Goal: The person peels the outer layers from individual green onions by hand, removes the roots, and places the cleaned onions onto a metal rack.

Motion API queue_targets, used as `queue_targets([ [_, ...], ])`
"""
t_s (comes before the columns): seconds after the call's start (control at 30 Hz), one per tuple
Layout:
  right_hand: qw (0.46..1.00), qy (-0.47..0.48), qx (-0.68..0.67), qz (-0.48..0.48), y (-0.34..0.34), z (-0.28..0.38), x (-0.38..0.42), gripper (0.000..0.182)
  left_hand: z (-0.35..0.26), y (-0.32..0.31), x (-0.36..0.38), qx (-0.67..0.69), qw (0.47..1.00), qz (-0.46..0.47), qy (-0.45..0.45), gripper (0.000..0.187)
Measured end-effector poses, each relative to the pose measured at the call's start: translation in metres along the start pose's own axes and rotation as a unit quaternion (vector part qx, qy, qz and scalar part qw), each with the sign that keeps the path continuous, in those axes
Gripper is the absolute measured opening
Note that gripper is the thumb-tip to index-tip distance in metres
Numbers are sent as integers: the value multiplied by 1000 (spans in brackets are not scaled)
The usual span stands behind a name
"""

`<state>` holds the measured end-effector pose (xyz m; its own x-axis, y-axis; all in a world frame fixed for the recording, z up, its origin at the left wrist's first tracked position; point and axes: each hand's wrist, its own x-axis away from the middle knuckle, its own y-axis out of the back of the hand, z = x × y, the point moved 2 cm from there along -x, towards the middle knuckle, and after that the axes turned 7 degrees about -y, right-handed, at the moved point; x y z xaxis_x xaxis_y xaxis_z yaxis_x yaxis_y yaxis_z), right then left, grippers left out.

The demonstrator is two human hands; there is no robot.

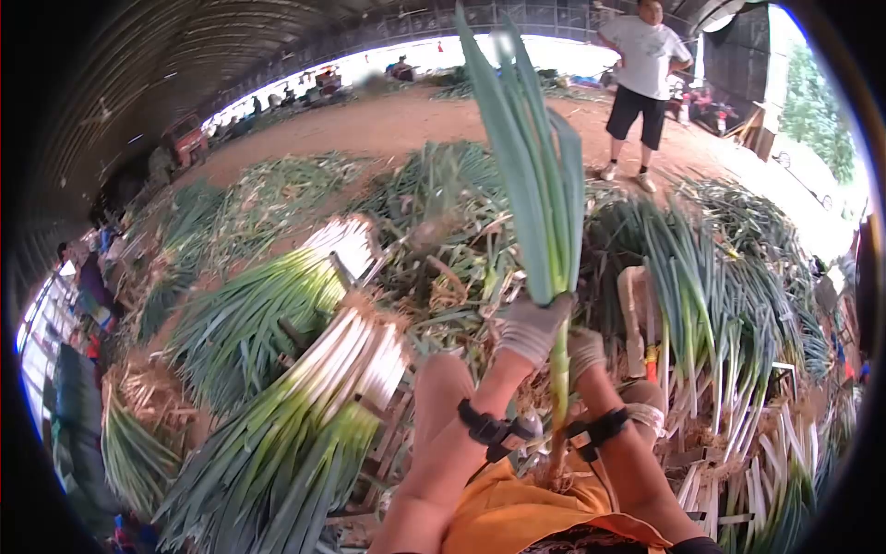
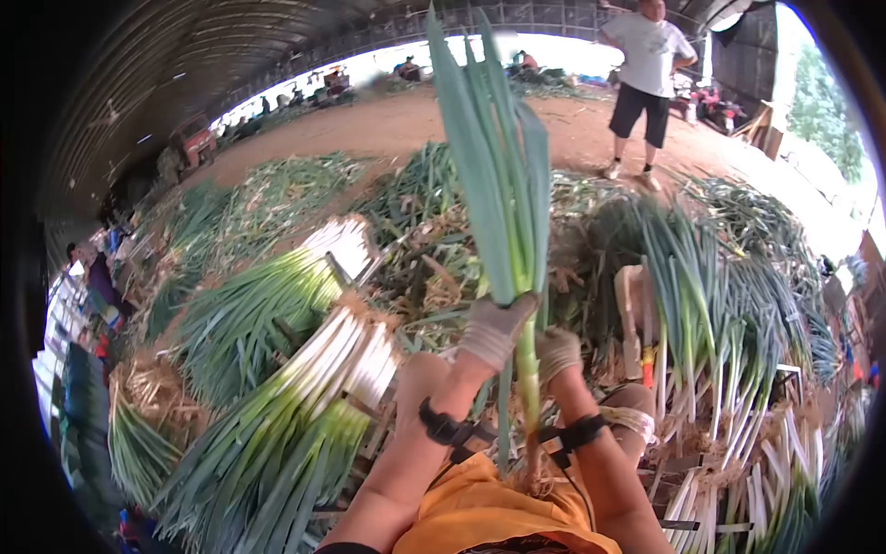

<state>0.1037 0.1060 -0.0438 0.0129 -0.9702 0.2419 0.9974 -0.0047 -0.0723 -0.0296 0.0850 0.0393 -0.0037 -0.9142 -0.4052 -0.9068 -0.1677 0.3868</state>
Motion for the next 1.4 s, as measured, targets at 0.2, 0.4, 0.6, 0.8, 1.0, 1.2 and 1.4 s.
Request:
queue_targets([
  [0.2, 964, -145, 203, 94, 50, -112, 1, 24, -23, 11, 3, 200, 969, -56, 132, 37],
  [0.4, 971, -5, -98, 216, 36, 2, 70, 40, -14, -11, -7, 229, 967, -32, 106, 35],
  [0.6, 994, 41, 74, 73, 25, 28, 72, 31, -15, -19, -10, 188, 977, -26, 96, 34],
  [0.8, 977, 124, 157, 78, 28, 21, 80, 18, -24, -22, -6, 225, 968, -20, 110, 32],
  [1.0, 929, 237, 238, 155, 50, 0, 122, 15, -24, -20, -3, 265, 959, -38, 97, 27],
  [1.2, 976, 151, -39, 152, 70, 12, 113, 18, -31, -29, 13, 508, 835, 62, 203, 26],
  [1.4, 944, 38, 2, 328, 56, -8, 105, 21, -30, -23, 8, 513, 831, 34, 212, 31],
])
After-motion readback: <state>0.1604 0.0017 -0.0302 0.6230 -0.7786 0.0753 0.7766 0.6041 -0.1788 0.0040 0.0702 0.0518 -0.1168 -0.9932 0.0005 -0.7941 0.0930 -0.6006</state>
